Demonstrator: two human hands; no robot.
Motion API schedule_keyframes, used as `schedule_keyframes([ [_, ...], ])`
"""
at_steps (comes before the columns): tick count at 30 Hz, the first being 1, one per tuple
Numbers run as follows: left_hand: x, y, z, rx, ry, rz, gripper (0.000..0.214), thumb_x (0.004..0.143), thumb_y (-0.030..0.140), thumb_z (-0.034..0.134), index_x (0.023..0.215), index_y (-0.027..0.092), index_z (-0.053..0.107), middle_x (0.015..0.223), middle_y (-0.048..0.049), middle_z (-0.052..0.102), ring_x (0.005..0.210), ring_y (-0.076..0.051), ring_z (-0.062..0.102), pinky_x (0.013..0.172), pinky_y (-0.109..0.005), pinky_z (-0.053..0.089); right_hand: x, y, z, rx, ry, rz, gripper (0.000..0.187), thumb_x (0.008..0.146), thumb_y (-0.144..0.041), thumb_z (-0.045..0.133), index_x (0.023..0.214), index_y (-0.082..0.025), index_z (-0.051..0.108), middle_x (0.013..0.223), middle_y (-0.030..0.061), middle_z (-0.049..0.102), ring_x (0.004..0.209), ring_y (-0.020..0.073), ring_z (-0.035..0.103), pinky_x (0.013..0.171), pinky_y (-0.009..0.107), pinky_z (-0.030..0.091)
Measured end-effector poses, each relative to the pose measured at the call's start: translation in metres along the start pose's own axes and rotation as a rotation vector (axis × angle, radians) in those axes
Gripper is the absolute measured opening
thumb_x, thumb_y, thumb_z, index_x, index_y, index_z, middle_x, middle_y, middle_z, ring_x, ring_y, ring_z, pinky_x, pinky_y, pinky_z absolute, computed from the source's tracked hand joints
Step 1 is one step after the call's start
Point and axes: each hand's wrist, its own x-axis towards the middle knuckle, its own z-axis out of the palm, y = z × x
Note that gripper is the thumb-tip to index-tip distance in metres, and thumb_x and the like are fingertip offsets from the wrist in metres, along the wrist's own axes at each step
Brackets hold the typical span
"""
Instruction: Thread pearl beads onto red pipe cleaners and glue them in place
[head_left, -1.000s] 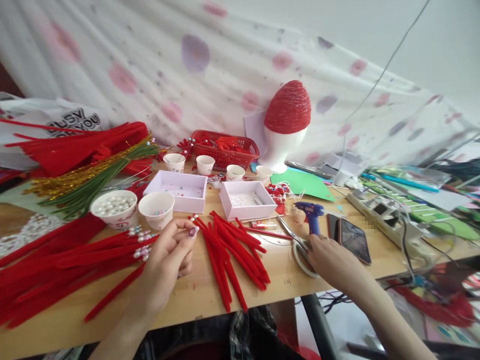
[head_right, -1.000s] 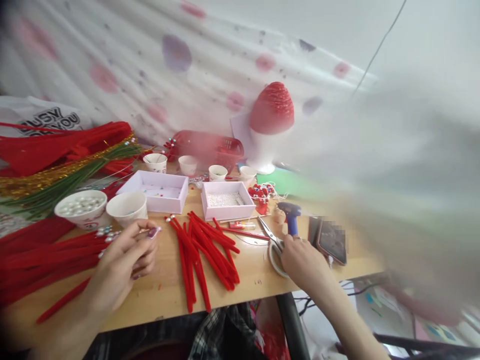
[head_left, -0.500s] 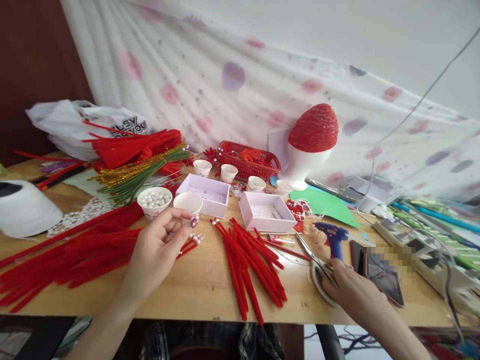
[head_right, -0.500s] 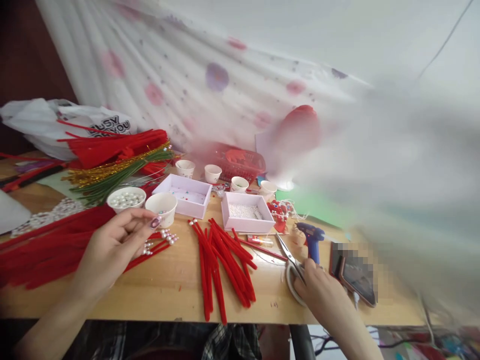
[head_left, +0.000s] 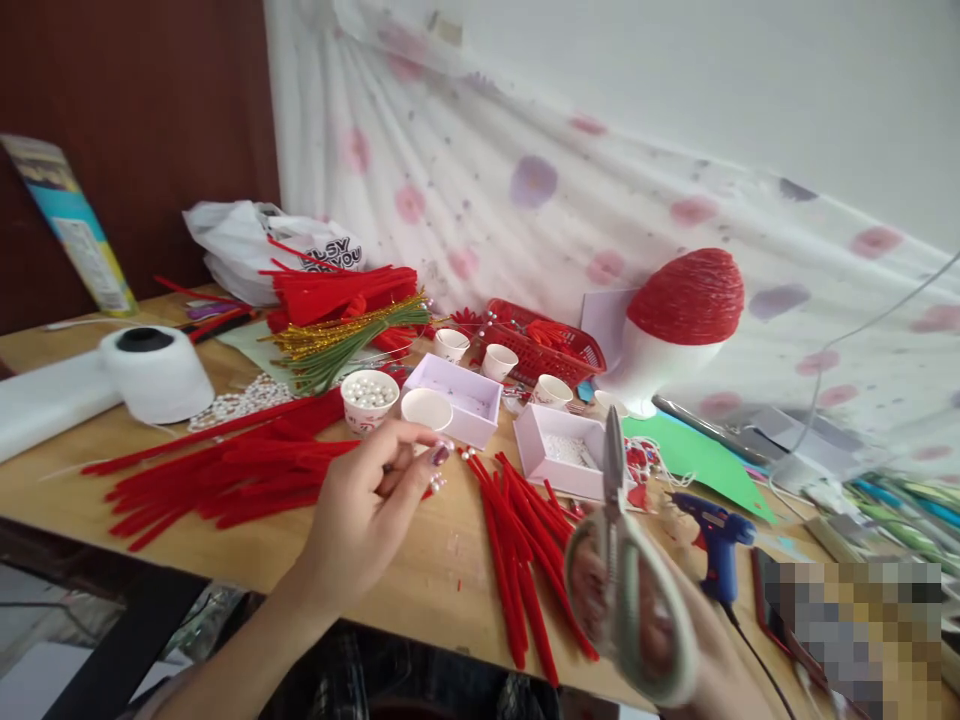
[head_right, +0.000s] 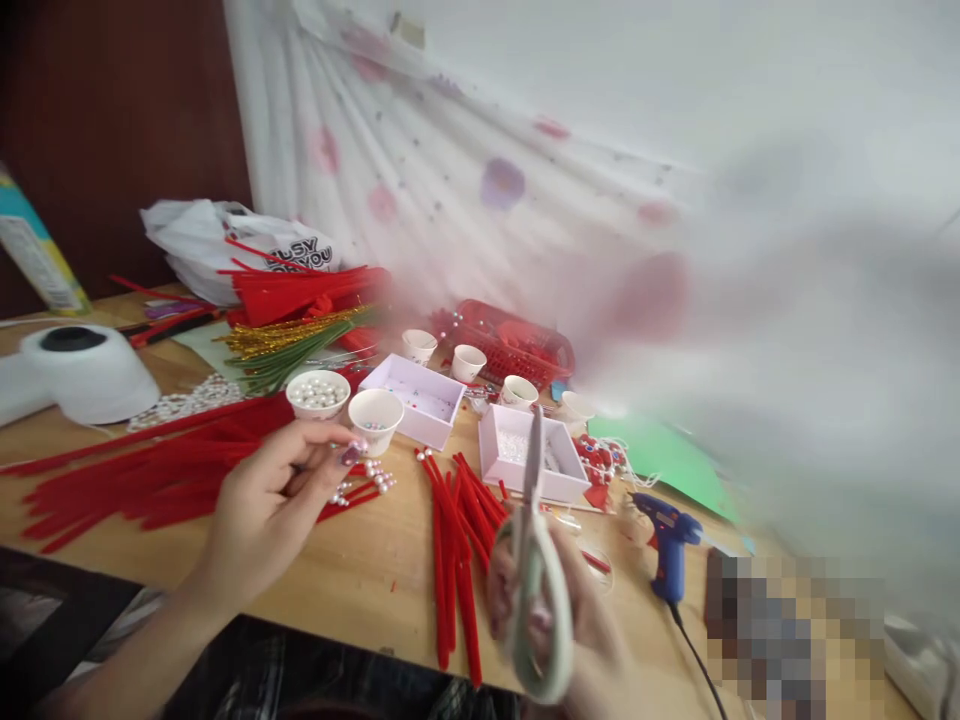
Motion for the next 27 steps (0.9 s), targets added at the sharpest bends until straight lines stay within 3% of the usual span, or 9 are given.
schedule_keyframes([
  [2,-0.005,0.004,0.004,-0.227,-0.111,-0.179,0.023,0.092,0.043,0.056,0.088,0.021,0.059,0.055,0.0085,0.036,0.044,-0.008,0.031,0.041,-0.018,0.025,0.016,0.001,0.037,-0.089,-0.055,-0.087,0.072,0.073,-0.065,0.070,0.134,-0.032,0.050,0.101,0.0083,0.063,0.086,0.0263,0.066,0.076,0.039,0.056],
  [4,-0.008,0.007,0.010,-0.491,-0.235,-0.359,0.033,0.089,0.055,0.056,0.084,0.023,0.053,0.055,0.0109,0.027,0.041,-0.006,0.020,0.039,-0.017,0.019,0.029,-0.002,0.060,-0.288,-0.080,-0.202,0.078,0.072,-0.060,0.073,0.137,-0.029,0.043,0.115,0.0116,0.060,0.104,0.0317,0.063,0.089,0.045,0.053],
  [7,-0.011,0.011,0.017,-0.781,-0.360,-0.515,0.043,0.081,0.063,0.063,0.078,0.023,0.046,0.055,0.0124,0.023,0.042,-0.004,0.012,0.038,-0.016,0.014,0.038,-0.012,0.073,-0.643,-0.090,-0.301,0.087,0.068,-0.043,0.080,0.139,-0.026,0.033,0.129,0.0156,0.054,0.116,0.0363,0.057,0.099,0.051,0.046],
  [10,-0.015,0.013,0.020,-0.860,-0.398,-0.551,0.046,0.079,0.063,0.065,0.077,0.022,0.046,0.057,0.0114,0.025,0.045,-0.004,0.014,0.041,-0.016,0.016,0.041,-0.019,0.076,-0.822,-0.100,-0.317,0.092,0.066,-0.040,0.082,0.138,-0.024,0.028,0.129,0.0184,0.055,0.115,0.0373,0.059,0.095,0.051,0.049],
  [19,-0.015,0.004,0.026,-0.916,-0.383,-0.581,0.044,0.079,0.060,0.068,0.075,0.021,0.047,0.054,0.0126,0.021,0.042,-0.003,0.010,0.038,-0.015,0.011,0.048,-0.023,0.076,-0.745,-0.226,-0.232,0.081,0.070,-0.023,0.078,0.136,-0.027,0.032,0.127,0.0098,0.060,0.116,0.0293,0.061,0.096,0.041,0.050],
  [24,-0.013,-0.003,0.026,-0.915,-0.368,-0.554,0.044,0.079,0.057,0.070,0.074,0.021,0.045,0.053,0.0130,0.023,0.041,-0.002,0.012,0.037,-0.012,0.013,0.048,-0.028,0.077,-0.663,-0.279,-0.228,0.069,0.074,-0.015,0.071,0.133,-0.028,0.038,0.113,0.0039,0.066,0.098,0.0226,0.065,0.084,0.032,0.052],
  [27,-0.011,-0.004,0.027,-0.927,-0.360,-0.556,0.046,0.078,0.058,0.071,0.073,0.021,0.044,0.052,0.0135,0.024,0.040,-0.002,0.011,0.036,-0.011,0.013,0.048,-0.027,0.079,-0.552,-0.312,-0.176,0.063,0.079,-0.016,0.070,0.133,-0.029,0.039,0.106,0.0015,0.066,0.093,0.0195,0.063,0.084,0.031,0.051],
])
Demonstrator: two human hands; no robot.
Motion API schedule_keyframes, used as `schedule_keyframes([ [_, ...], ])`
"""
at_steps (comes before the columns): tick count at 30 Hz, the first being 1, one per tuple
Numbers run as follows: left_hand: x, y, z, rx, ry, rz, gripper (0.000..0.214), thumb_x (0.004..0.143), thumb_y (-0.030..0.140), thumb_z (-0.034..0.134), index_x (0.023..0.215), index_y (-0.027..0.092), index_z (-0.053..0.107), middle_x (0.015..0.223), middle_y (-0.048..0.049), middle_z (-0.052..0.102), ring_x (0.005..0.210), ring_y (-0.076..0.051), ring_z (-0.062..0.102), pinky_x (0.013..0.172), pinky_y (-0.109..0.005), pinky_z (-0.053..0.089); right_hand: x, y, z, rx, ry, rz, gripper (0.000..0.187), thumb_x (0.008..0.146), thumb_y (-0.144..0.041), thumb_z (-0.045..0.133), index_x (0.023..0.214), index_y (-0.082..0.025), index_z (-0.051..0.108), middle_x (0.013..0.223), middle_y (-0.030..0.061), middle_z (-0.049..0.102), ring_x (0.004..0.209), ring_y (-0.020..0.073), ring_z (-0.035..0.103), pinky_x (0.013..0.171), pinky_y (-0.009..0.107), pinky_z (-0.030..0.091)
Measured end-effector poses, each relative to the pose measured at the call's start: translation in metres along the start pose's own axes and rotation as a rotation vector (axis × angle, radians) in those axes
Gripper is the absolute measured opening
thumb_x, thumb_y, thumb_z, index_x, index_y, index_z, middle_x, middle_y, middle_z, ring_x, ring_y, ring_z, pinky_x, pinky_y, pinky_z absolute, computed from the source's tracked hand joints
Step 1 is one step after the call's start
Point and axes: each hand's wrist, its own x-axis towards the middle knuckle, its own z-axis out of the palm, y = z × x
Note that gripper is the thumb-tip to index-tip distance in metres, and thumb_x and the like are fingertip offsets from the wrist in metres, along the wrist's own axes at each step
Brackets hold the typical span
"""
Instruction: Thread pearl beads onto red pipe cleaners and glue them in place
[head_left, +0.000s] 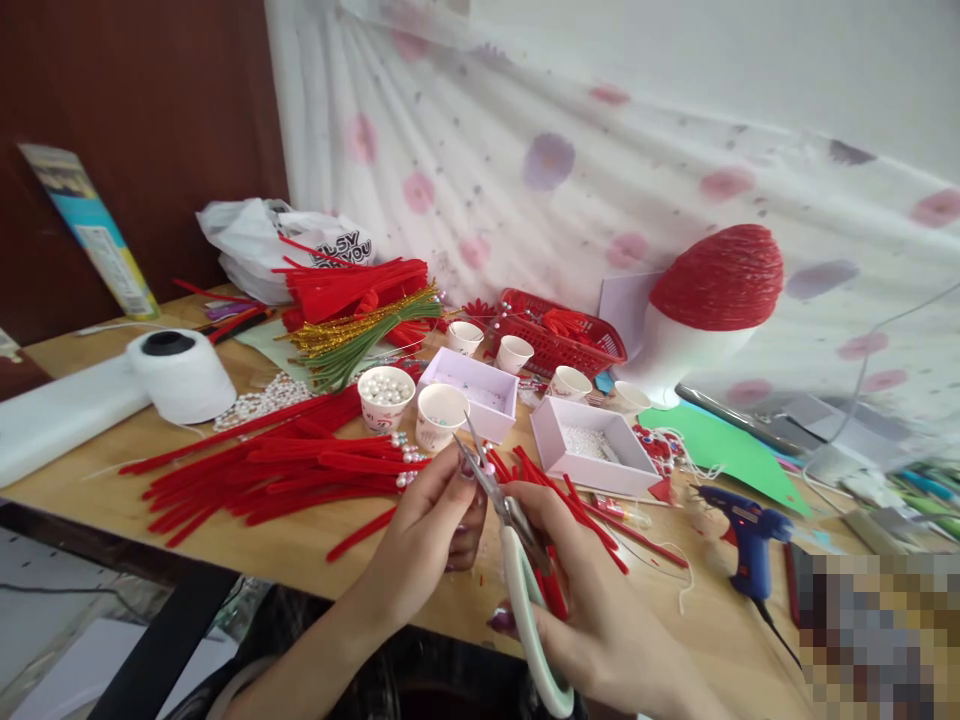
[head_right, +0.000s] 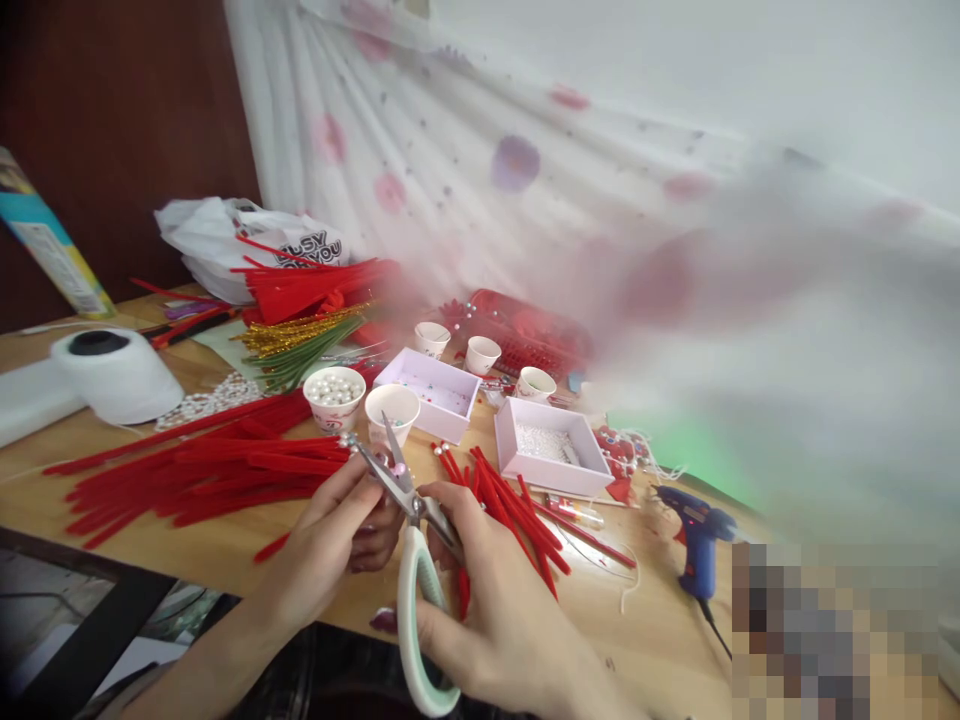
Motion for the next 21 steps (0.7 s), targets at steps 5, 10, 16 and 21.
schedule_keyframes([
  [5,0.004,0.010,-0.001,-0.023,0.037,0.011,0.047,0.078,0.057,0.072,0.071,0.021,0.042,0.051,0.0134,0.028,0.039,-0.002,0.011,0.034,-0.012,0.014,0.003,0.003,0.002,0.351,-0.019,0.091,0.043,0.088,-0.038,0.068,0.125,-0.028,0.048,0.090,-0.0007,0.056,0.079,0.0148,0.055,0.072,0.027,0.047],
  [10,0.007,0.025,-0.006,0.010,0.068,0.028,0.041,0.073,0.046,0.081,0.090,0.018,0.056,0.055,0.0133,0.030,0.043,-0.002,0.012,0.036,-0.011,0.014,0.013,0.008,-0.005,0.744,-0.087,0.046,0.039,0.086,-0.053,0.068,0.110,-0.026,0.053,0.079,-0.0030,0.049,0.064,0.0103,0.045,0.063,0.025,0.039],
  [16,0.019,0.035,-0.011,-0.011,0.060,0.023,0.045,0.063,0.041,0.089,0.084,0.014,0.060,0.052,0.0131,0.033,0.042,0.000,0.015,0.035,-0.011,0.015,0.032,0.022,-0.005,0.991,-0.247,0.026,0.038,0.088,-0.052,0.066,0.109,-0.022,0.054,0.079,-0.0019,0.050,0.059,0.0085,0.044,0.056,0.023,0.035],
  [21,0.031,0.045,-0.016,-0.090,0.029,-0.012,0.045,0.060,0.036,0.092,0.069,0.016,0.053,0.047,0.0143,0.028,0.041,0.000,0.012,0.033,-0.008,0.016,0.054,0.016,-0.002,1.071,-0.334,0.011,0.034,0.090,-0.051,0.064,0.097,-0.019,0.056,0.072,-0.0025,0.051,0.052,0.0069,0.041,0.050,0.021,0.034],
])
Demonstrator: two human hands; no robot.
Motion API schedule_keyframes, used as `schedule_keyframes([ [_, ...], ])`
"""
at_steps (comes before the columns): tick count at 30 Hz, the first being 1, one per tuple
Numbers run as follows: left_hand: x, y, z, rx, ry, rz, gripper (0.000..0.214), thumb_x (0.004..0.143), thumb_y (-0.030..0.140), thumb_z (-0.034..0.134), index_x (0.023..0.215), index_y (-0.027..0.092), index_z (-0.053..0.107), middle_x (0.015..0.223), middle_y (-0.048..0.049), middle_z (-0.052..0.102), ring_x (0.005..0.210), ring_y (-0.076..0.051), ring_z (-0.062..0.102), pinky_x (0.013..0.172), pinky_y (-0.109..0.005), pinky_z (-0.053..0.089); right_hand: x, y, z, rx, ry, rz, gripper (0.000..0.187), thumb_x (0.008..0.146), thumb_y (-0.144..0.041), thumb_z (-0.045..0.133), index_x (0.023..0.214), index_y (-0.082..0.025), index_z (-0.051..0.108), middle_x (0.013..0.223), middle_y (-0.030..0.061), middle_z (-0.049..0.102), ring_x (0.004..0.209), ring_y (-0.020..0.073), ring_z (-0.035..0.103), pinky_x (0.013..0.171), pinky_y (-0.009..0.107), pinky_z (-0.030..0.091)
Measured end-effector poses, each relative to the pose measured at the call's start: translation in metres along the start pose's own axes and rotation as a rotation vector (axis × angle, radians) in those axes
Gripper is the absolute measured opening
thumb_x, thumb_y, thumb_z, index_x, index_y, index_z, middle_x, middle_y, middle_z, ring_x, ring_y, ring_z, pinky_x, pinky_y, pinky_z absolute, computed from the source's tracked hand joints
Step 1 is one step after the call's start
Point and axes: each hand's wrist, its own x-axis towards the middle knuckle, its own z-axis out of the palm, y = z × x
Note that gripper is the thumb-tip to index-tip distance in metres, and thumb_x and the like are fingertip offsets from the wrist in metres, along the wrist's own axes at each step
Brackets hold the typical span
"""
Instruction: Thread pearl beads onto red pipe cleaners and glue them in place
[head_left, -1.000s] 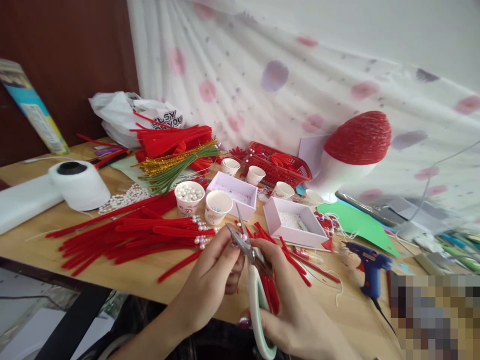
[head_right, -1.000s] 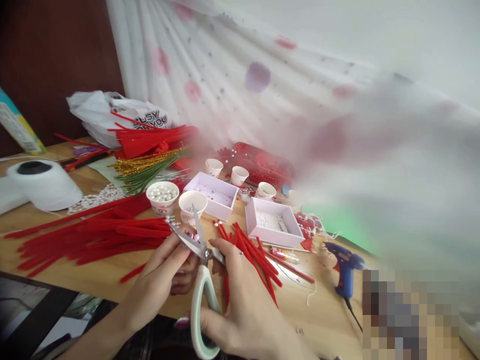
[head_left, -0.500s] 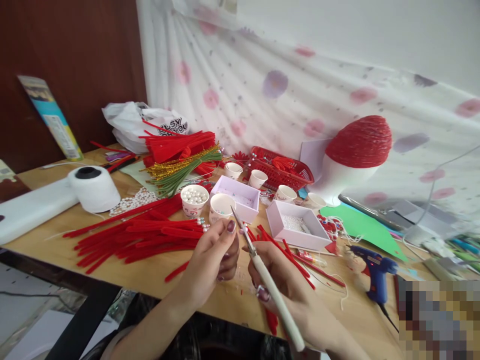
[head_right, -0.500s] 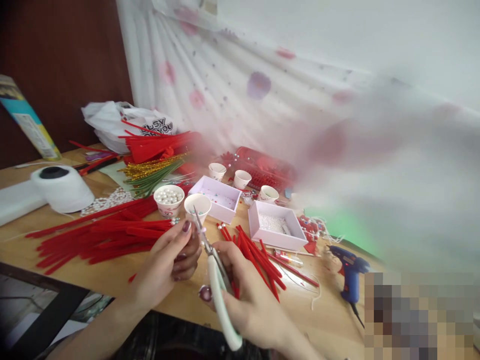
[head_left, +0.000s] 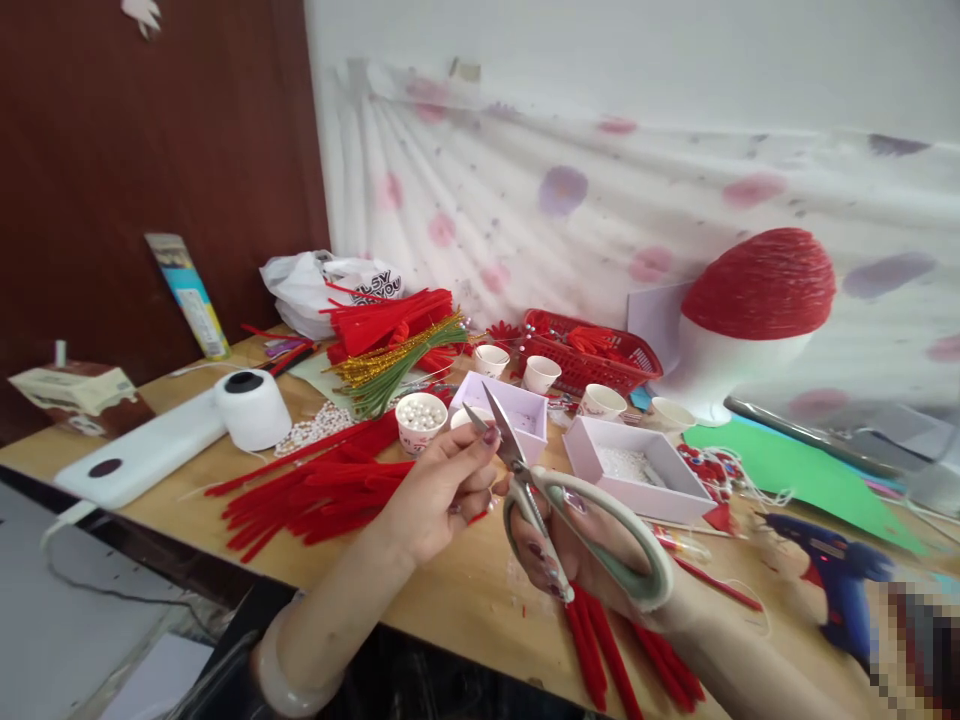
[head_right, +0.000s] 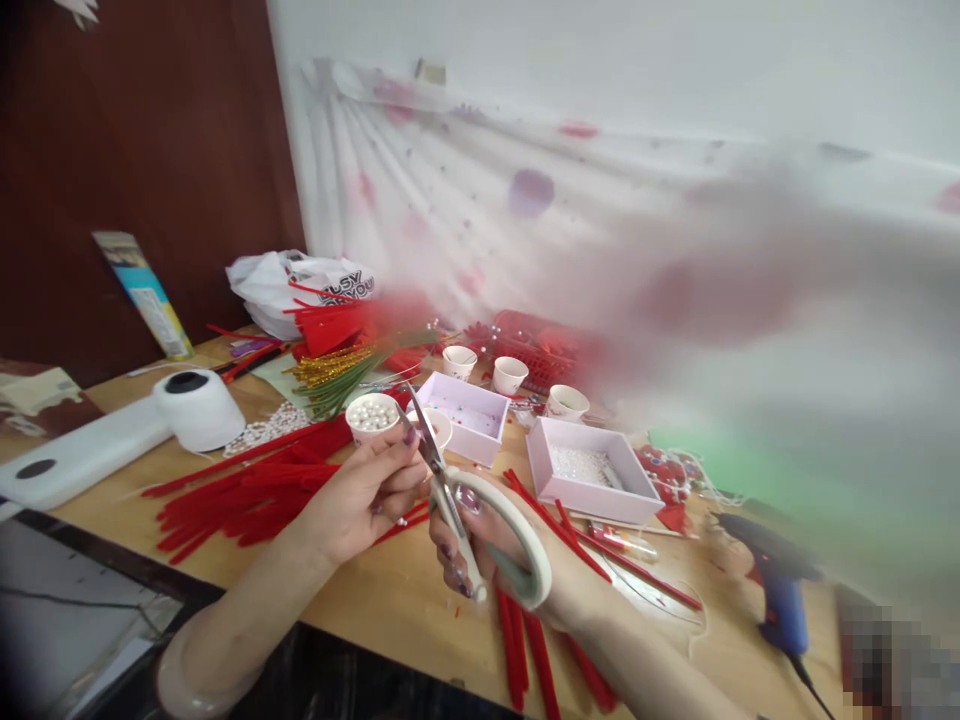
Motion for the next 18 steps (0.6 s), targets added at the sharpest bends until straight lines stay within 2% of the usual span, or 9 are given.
schedule_keyframes([
  [3,0.005,0.005,-0.004,-0.002,0.011,-0.007,0.051,0.057,0.038,0.092,0.066,0.018,0.046,0.048,0.0144,0.026,0.042,-0.001,0.011,0.031,-0.007,0.015,0.009,-0.005,0.002,-0.007,0.003,-0.011,0.040,0.085,-0.055,0.068,0.092,-0.018,0.056,0.073,-0.0019,0.052,0.054,0.0070,0.044,0.051,0.021,0.036],
  [9,0.007,0.008,-0.010,0.012,0.054,-0.034,0.058,0.056,0.035,0.093,0.065,0.019,0.038,0.051,0.0141,0.028,0.040,0.001,0.015,0.030,-0.005,0.018,0.016,-0.009,0.003,-0.013,0.068,0.047,0.047,0.077,-0.056,0.076,0.095,-0.019,0.054,0.073,-0.0026,0.056,0.056,0.0081,0.052,0.050,0.020,0.039],
  [15,0.005,0.016,-0.008,0.101,0.097,-0.066,0.055,0.055,0.034,0.094,0.068,0.019,0.043,0.050,0.0141,0.030,0.038,0.001,0.019,0.030,-0.004,0.021,0.024,-0.014,0.005,-0.051,0.040,0.059,0.046,0.077,-0.060,0.073,0.085,-0.019,0.055,0.068,-0.0032,0.056,0.055,0.0092,0.054,0.052,0.022,0.046],
  [18,0.010,0.025,-0.006,0.164,0.118,-0.077,0.051,0.054,0.030,0.095,0.071,0.018,0.048,0.047,0.0146,0.034,0.035,0.002,0.020,0.029,-0.004,0.021,0.032,-0.017,0.002,-0.038,0.016,0.075,0.051,0.075,-0.066,0.071,0.087,-0.018,0.056,0.068,-0.0027,0.057,0.057,0.0102,0.056,0.055,0.023,0.050],
])
